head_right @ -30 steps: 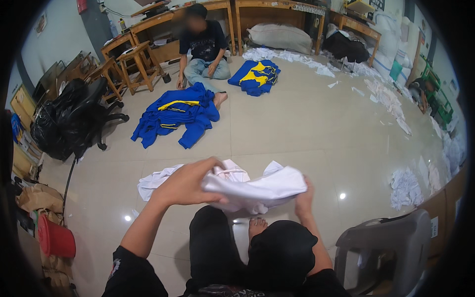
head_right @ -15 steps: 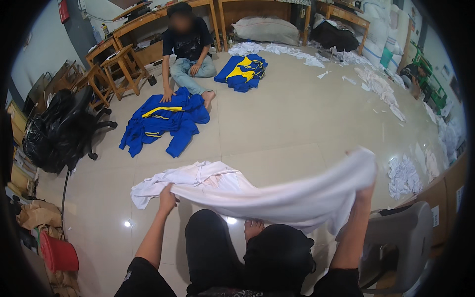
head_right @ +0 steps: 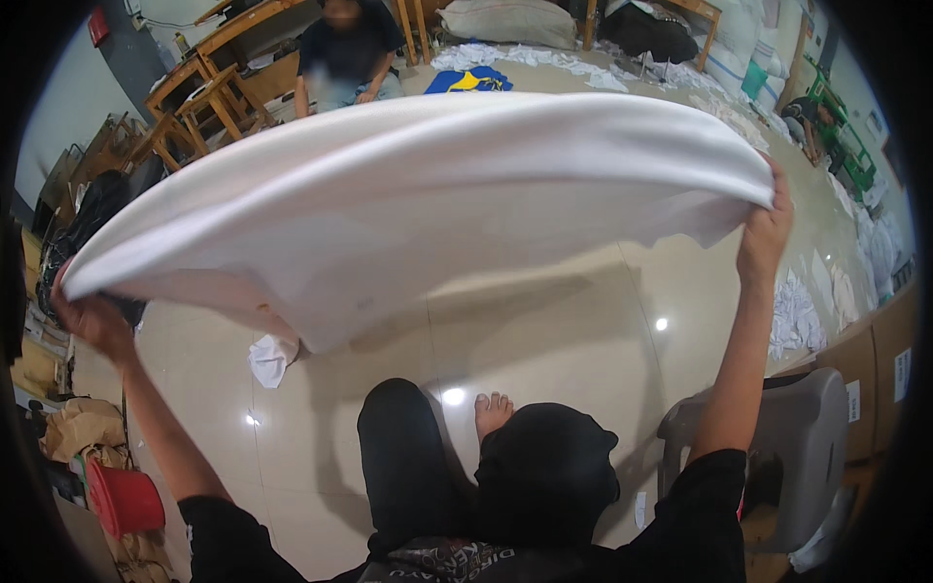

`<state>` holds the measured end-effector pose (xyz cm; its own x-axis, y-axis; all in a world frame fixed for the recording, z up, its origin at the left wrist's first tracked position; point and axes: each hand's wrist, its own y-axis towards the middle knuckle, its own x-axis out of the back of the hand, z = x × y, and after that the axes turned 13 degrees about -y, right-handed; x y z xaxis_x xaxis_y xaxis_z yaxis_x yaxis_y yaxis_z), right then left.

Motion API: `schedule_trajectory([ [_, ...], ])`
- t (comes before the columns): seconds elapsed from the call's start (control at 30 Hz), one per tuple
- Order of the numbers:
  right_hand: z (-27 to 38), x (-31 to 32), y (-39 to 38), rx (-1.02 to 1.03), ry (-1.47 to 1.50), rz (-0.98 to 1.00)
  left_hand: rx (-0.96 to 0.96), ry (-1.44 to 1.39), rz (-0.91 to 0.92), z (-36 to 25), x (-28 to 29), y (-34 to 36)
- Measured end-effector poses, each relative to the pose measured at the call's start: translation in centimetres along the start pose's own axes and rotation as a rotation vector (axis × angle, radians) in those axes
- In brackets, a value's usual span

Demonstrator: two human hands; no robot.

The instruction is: The person unfolds a white fabric on the floor, smooths it out, and uses scissors to cut along a printed outline. The person adjusts the fabric and continues cutting to separate the patterned piece from the surrounding material.

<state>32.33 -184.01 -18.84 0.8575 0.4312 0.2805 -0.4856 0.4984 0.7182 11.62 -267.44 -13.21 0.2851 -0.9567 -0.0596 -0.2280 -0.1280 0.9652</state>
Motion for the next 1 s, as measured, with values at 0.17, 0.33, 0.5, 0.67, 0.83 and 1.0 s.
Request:
schedule_trajectory([
  [0.17, 0.2, 3.9, -8.5, -0.107, -0.215, -0.108, -0.105, 0.494, 0.215, -9.4, 5.8, -5.5],
  [0.33, -6.1, 2.6, -18.8, -0.125, -0.15, 0.163, 0.285, 0.539, 0.482, -9.2, 7.5, -16.3],
  [0.5, -10.1, -2.2, -24.6, -0.096, -0.464, 0.314, 0.595, 0.417, 0.541, -7.4, 3.7, -26.2],
  [0.67, -14.4, -5.4, -29.3, -0.144, -0.618, 0.515, 0.875, 0.339, 0.631, -6.3, 2.0, -35.1],
  [0.83, -18.5, -5.3, -35.5, -0.377, -0.716, 0.693, 1.032, 0.346, 0.666, -4.6, 2.6, -44.2],
  [1.0, -15.1, -8.6, -39.3, -0.356, -0.585, 0.777, 1.026, 0.47, 0.746, -5.1, 4.9, -48.4],
])
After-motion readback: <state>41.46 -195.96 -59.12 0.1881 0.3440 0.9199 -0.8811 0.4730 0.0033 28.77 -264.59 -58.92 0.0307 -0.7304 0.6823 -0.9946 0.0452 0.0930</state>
